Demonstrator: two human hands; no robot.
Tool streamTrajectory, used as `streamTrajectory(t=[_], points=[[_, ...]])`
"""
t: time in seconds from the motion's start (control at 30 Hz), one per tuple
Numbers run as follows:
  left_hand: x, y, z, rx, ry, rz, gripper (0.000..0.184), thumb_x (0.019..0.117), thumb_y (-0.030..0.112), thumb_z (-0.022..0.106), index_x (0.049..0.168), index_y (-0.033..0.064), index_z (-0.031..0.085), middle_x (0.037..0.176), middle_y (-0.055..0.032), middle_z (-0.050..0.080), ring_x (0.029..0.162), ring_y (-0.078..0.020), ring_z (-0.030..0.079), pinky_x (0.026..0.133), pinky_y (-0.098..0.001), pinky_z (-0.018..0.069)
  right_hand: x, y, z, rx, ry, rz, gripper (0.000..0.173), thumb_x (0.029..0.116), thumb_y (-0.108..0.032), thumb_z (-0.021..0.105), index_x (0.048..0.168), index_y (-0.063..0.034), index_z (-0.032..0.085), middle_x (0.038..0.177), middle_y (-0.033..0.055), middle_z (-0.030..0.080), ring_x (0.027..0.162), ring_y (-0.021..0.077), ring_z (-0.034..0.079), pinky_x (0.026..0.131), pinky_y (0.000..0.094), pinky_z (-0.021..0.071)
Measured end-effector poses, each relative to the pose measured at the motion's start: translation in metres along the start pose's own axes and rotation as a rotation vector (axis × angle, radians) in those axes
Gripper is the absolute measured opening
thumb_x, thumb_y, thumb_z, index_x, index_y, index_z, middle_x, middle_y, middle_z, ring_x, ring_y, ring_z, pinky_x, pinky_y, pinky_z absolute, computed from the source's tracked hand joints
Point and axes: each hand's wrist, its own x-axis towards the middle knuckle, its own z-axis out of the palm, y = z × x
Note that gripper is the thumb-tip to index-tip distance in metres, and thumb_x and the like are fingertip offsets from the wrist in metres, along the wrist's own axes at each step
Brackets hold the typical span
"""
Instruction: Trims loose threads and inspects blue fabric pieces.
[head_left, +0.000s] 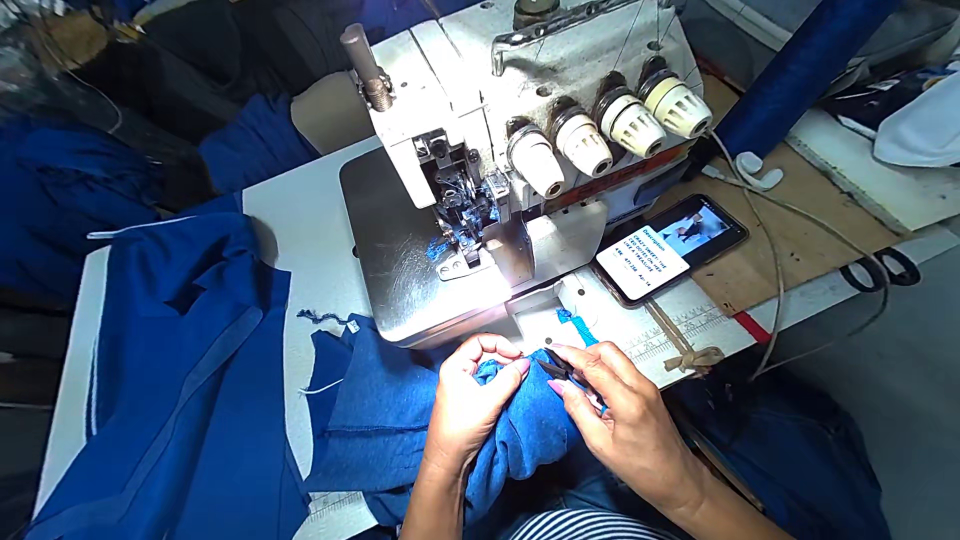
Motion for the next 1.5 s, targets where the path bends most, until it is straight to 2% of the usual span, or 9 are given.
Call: streamTrajectory(t=[0.1,0.2,0.47,0.67,0.9,1.03,1.13,1.3,1.5], points=[[0.001,-0.001,-0.001,0.011,-0.016,0.010,0.014,0.0824,-0.002,0.076,0.093,0.0074,0.072,0.084,-0.0046,0.071,0.077,-0.0107,0.068,0.068,-0.0226,0.0578,0.000,-0.002,0.005,0.028,0.054,-0.003,0.031,0.0970,-0.021,0.063,0.125,-0.0098,0.072,0.096,0.0030,0.060,0.076,0.0047,0.058,0.064,0.0168,0.0514],[0.001,0.000,-0.001,-0.006,-0.002,-0.015,0.014,0.0819,-0.002,0.077,0.092,0.0073,0.072,0.082,-0.0048,0.072,0.075,-0.0106,0.069,0.067,-0.0227,0.0583,-0.002,-0.002,0.010,0.027,0.089,-0.038,0.032,0.0984,-0.020,0.063,0.127,-0.0074,0.070,0.098,0.0052,0.060,0.076,0.0073,0.058,0.064,0.0193,0.0516],[0.002,0.003,0.000,-0.046,0.007,-0.059,0.012,0.0844,-0.002,0.075,0.093,0.0060,0.073,0.082,-0.0053,0.072,0.075,-0.0108,0.070,0.070,-0.0231,0.0589,-0.002,0.001,0.009,0.018,0.080,-0.063,0.029,0.0982,-0.019,0.062,0.125,-0.0134,0.072,0.099,0.0035,0.062,0.076,0.0067,0.061,0.061,0.0210,0.0522],[0.002,0.002,-0.001,-0.054,-0.008,-0.054,0.011,0.0837,-0.001,0.075,0.091,0.0067,0.073,0.082,-0.0053,0.072,0.075,-0.0105,0.069,0.069,-0.0225,0.0579,-0.002,0.002,0.013,0.061,0.121,-0.080,0.027,0.0986,-0.018,0.064,0.124,-0.0129,0.071,0.100,0.0042,0.063,0.083,0.0080,0.063,0.067,0.0214,0.0543],[0.002,0.003,-0.001,-0.078,-0.002,-0.055,0.014,0.0827,-0.004,0.074,0.091,0.0062,0.072,0.083,-0.0055,0.072,0.075,-0.0103,0.069,0.070,-0.0222,0.0587,0.000,0.006,0.014,0.023,0.142,-0.170,0.020,0.0978,-0.014,0.064,0.115,-0.0134,0.074,0.100,0.0055,0.065,0.088,0.0111,0.065,0.071,0.0229,0.0545],[0.001,0.001,-0.001,-0.070,0.016,-0.032,0.014,0.0814,-0.004,0.076,0.090,0.0065,0.072,0.081,-0.0052,0.071,0.073,-0.0100,0.068,0.066,-0.0220,0.0577,0.005,0.003,0.015,0.116,0.150,-0.084,0.023,0.0982,-0.016,0.064,0.119,-0.0106,0.072,0.101,0.0028,0.064,0.088,0.0060,0.063,0.075,0.0190,0.0549],[0.001,0.000,-0.001,-0.058,0.045,-0.011,0.014,0.0802,-0.003,0.077,0.088,0.0073,0.072,0.081,-0.0054,0.071,0.075,-0.0107,0.068,0.068,-0.0225,0.0579,0.004,0.002,0.012,0.144,0.105,-0.047,0.026,0.0977,-0.017,0.064,0.121,-0.0102,0.072,0.102,0.0025,0.064,0.086,0.0049,0.063,0.073,0.0189,0.0556],[0.001,0.001,-0.001,-0.057,0.040,-0.019,0.013,0.0817,-0.002,0.077,0.089,0.0073,0.072,0.082,-0.0056,0.071,0.076,-0.0106,0.068,0.069,-0.0223,0.0580,0.006,0.005,0.010,0.045,0.071,-0.138,0.025,0.0993,-0.015,0.061,0.120,-0.0053,0.072,0.104,0.0081,0.067,0.084,0.0101,0.066,0.068,0.0219,0.0558],[0.001,0.001,0.000,-0.060,0.043,-0.032,0.013,0.0809,-0.003,0.076,0.087,0.0065,0.072,0.081,-0.0063,0.071,0.075,-0.0112,0.069,0.068,-0.0229,0.0581,0.005,0.005,0.012,-0.083,0.094,-0.233,0.023,0.0988,-0.012,0.060,0.115,-0.0065,0.076,0.105,0.0095,0.073,0.090,0.0158,0.071,0.071,0.0245,0.0573]])
